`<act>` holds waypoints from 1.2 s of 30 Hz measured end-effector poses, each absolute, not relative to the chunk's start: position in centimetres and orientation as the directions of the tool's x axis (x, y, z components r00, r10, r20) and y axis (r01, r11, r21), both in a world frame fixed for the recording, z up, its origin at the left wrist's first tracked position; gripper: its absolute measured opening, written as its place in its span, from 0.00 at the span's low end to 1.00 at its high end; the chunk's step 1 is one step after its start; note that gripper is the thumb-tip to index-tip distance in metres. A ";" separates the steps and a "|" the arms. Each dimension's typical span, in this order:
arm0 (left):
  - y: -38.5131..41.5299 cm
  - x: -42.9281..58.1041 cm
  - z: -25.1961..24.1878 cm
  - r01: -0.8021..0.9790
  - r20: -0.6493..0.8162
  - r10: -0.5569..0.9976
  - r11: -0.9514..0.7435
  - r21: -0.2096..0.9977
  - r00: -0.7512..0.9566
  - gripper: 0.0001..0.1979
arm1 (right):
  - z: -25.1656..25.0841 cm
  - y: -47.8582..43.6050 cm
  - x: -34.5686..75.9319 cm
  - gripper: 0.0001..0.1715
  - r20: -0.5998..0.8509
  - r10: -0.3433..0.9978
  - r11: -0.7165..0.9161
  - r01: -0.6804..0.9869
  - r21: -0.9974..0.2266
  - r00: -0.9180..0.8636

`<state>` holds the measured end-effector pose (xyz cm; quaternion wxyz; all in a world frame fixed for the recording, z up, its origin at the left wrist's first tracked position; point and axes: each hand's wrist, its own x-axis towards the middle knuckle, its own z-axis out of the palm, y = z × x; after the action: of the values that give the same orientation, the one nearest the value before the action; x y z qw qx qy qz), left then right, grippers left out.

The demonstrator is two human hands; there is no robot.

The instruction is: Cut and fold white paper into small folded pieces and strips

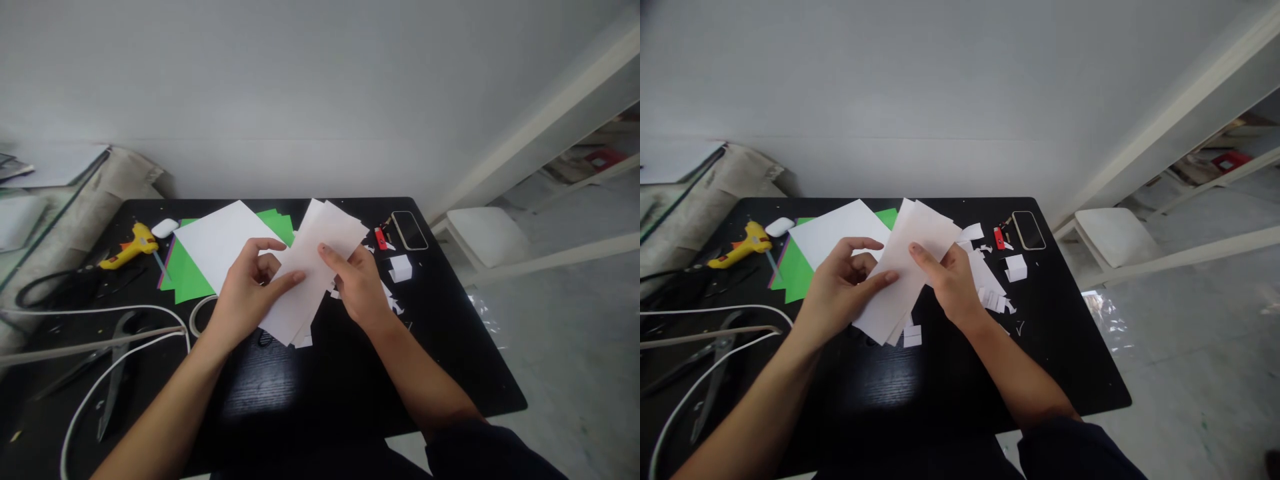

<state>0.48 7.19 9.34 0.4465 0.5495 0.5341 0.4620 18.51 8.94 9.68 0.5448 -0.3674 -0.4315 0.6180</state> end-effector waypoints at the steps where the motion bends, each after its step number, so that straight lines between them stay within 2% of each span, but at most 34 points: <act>1: 7.2 0.5 9.3 0.172 0.028 0.999 -0.032 0.985 0.025 0.21 | 9.7 9.0 18.5 0.14 -0.003 0.992 -0.051 -0.372 -0.927 -0.129; 6: 7.1 0.4 9.6 0.158 -0.059 0.985 0.033 0.987 0.164 0.19 | 9.8 9.1 18.5 0.15 -0.074 0.990 -0.117 -0.414 -0.903 -0.120; 11: 6.8 0.2 9.5 0.009 -0.197 0.904 0.210 0.978 0.380 0.17 | 10.1 9.2 18.5 0.15 -0.074 0.982 -0.140 -0.412 -0.901 -0.171; 15: 6.5 0.8 8.9 -0.208 -0.278 0.830 0.417 0.885 0.483 0.27 | 9.8 9.1 18.7 0.14 -0.108 0.967 -0.199 -0.418 -0.886 -0.231; 18: 6.4 1.5 9.0 -0.270 -0.324 0.779 0.522 0.809 0.537 0.33 | 9.7 9.1 18.9 0.14 -0.111 0.953 -0.232 -0.442 -0.866 -0.282; 23: 6.5 2.0 9.7 -0.295 -0.313 0.771 0.533 0.793 0.555 0.34 | 10.0 9.2 19.3 0.16 -0.088 0.939 -0.228 -0.413 -0.882 -0.331; 26: 6.5 1.7 9.5 -0.289 -0.324 0.745 0.563 0.774 0.582 0.34 | 10.4 9.3 19.7 0.19 -0.091 0.951 -0.202 -0.368 -0.908 -0.297; 30: 6.4 1.5 9.1 -0.221 -0.336 0.671 0.602 0.767 0.661 0.37 | 10.8 9.5 19.9 0.15 -0.065 0.978 -0.142 -0.395 -0.908 -0.200; 36: 6.6 1.9 9.5 -0.265 -0.274 0.636 0.619 0.739 0.721 0.40 | 10.9 9.1 19.5 0.14 -0.092 0.976 -0.162 -0.377 -0.912 -0.197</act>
<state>1.85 6.57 9.46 0.8597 0.3488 0.2656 0.2622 19.51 9.14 10.87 0.5100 -0.3759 -0.3984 0.6632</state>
